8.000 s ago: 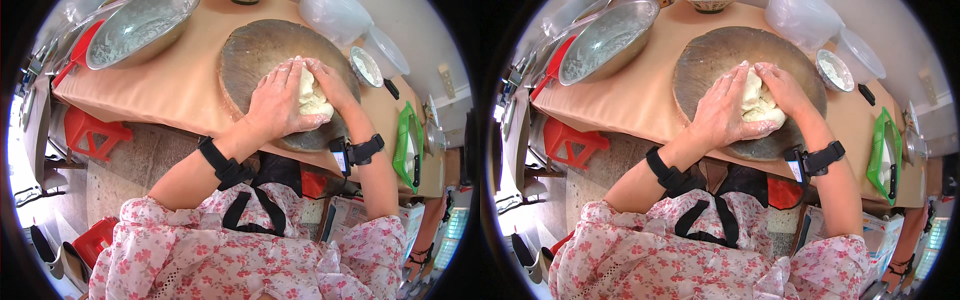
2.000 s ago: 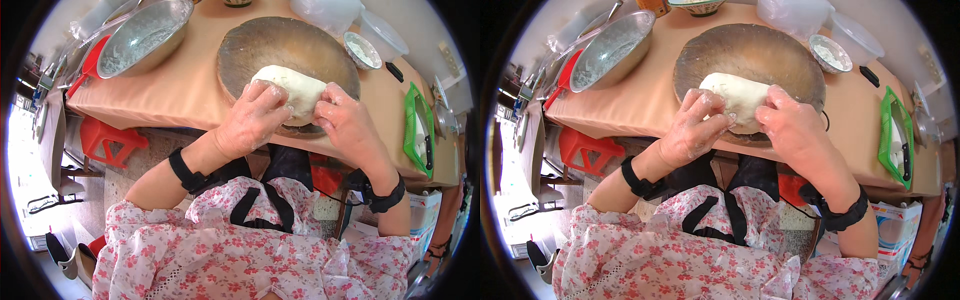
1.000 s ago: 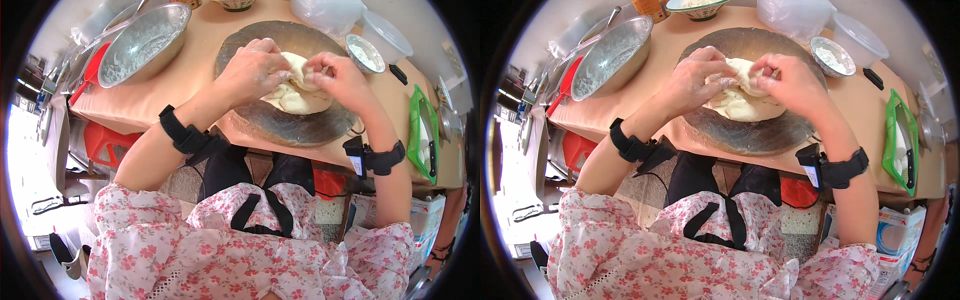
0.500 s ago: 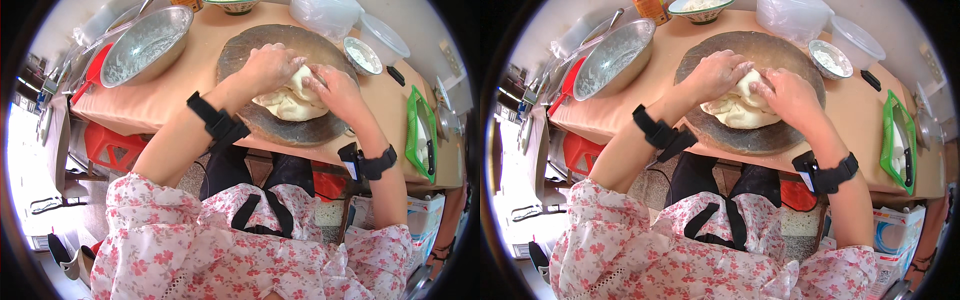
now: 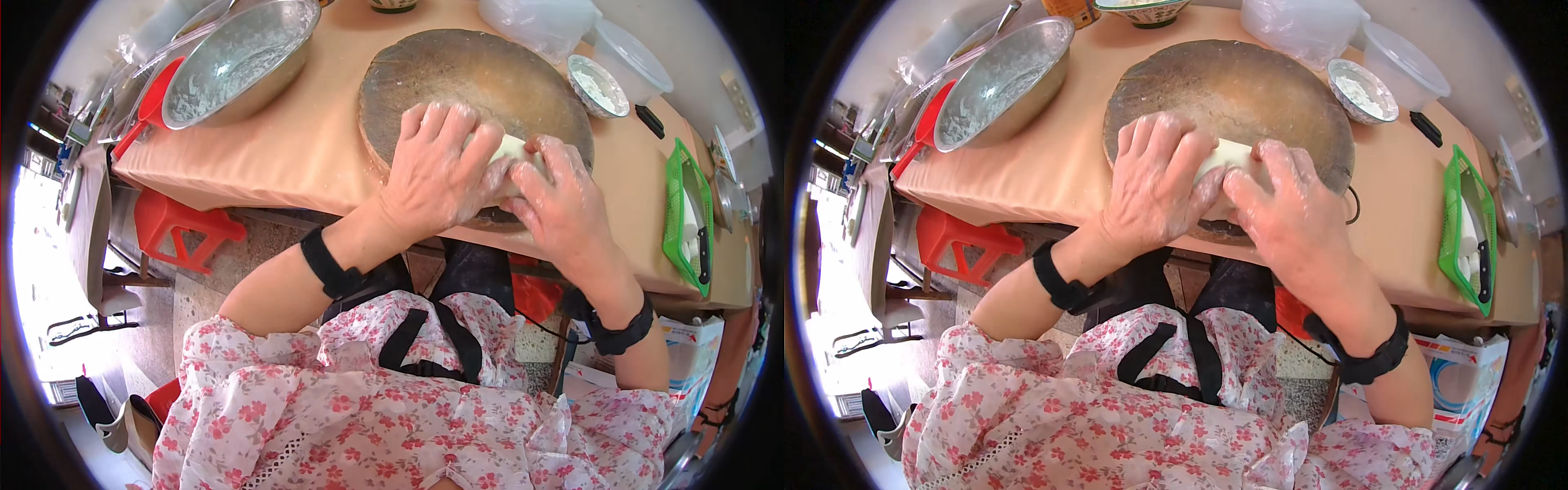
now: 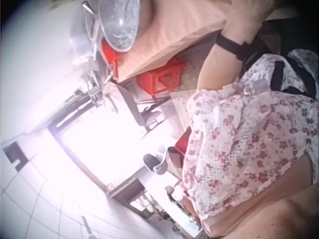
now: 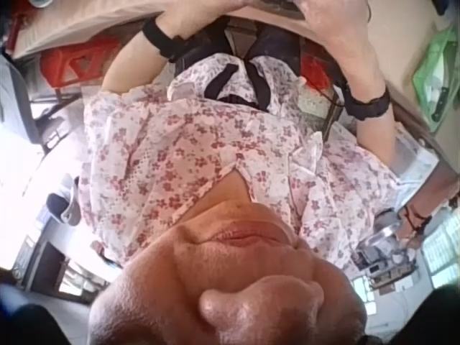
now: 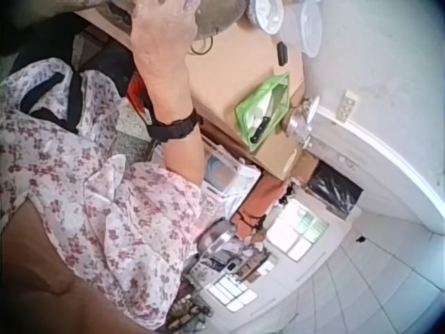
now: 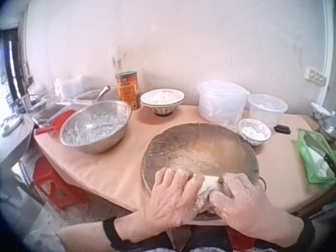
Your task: Kneading a large piece of dough on a wooden board.
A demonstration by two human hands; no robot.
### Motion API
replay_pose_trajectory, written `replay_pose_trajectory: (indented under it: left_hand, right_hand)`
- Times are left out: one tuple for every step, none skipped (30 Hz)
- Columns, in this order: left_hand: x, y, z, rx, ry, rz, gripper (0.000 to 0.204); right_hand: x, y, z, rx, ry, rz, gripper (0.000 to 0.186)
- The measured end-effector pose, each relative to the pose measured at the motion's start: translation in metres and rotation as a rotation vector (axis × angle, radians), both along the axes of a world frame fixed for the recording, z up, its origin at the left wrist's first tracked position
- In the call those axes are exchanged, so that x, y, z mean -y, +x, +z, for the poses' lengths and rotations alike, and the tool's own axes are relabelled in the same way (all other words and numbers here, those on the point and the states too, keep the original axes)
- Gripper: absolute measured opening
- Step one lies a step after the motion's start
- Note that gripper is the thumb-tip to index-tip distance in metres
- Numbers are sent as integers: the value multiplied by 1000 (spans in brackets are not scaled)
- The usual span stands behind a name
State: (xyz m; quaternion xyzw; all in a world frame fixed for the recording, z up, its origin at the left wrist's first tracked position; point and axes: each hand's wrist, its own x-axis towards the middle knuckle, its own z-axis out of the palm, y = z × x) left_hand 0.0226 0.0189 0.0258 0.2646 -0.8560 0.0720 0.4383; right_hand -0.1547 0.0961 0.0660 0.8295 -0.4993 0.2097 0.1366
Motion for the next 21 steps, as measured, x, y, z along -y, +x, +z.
replay_pose_trajectory:
  left_hand:
    - [-4, 4, -2, 14, -6, -9, 37]
    - [-7, 7, -4, 28, -10, -18, 42]
    - [-8, 9, -6, 31, -4, -12, 42]
    - [-9, 12, -8, 42, -23, -6, 46]
    - [-10, 14, -10, 54, -41, -1, 49]
    - [-7, 15, -12, 56, -34, -1, 49]
    - [-5, 17, -14, 65, -31, -14, 48]
    - [-2, 19, -16, 74, -28, -27, 47]
    - [0, 19, -15, 76, -21, -28, 47]
    - [4, 18, -14, 93, -15, -21, 46]
    - [8, 17, -13, 112, -8, -14, 45]
    - [13, 15, -13, 114, -2, -12, 45]
    - [18, 13, -13, 121, 8, -11, 45]
    - [24, 11, -13, 127, 18, -10, 44]
    - [29, 11, -11, 118, 13, -13, 43]
    - [35, 10, -11, 120, 16, -11, 43]
    - [42, 8, -12, 124, -1, -18, 40]
    - [49, 7, -12, 127, -18, -26, 37]
    - [56, 5, -13, 130, -15, -24, 37]
    - [62, 2, -14, 124, -22, -8, 35]
    - [68, -1, -13, 118, -34, 8, 32]
  right_hand:
    - [-1, 2, -3, -14, -78, 33, 25]
    - [-2, 4, -5, -13, -73, 33, 25]
    - [-2, 7, -7, -32, -121, 43, 24]
    - [-2, 10, -9, -50, -169, 53, 22]
    - [-2, 13, -11, -45, -163, 59, 22]
    - [-1, 13, -13, -51, -189, 69, 21]
    - [1, 14, -15, -55, -215, 79, 20]
    - [3, 15, -17, -53, -208, 78, 20]
    - [5, 17, -18, -56, -231, 68, 21]
    - [7, 17, -19, -60, -254, 58, 21]
    - [10, 16, -20, -58, -248, 56, 21]
    - [14, 16, -21, -48, -255, 47, 21]
    - [19, 15, -22, -37, -263, 37, 21]
    - [24, 14, -23, -34, -258, 37, 21]
    - [28, 14, -22, -23, -245, 27, 21]
    - [33, 14, -21, -11, -232, 16, 21]
    - [37, 14, -20, -9, -229, 18, 21]
    - [40, 14, -19, 2, -207, -9, 21]
    - [44, 13, -19, 12, -186, -36, 20]
    - [50, 12, -20, 15, -184, -34, 20]
    - [56, 11, -20, 31, -180, -48, 21]
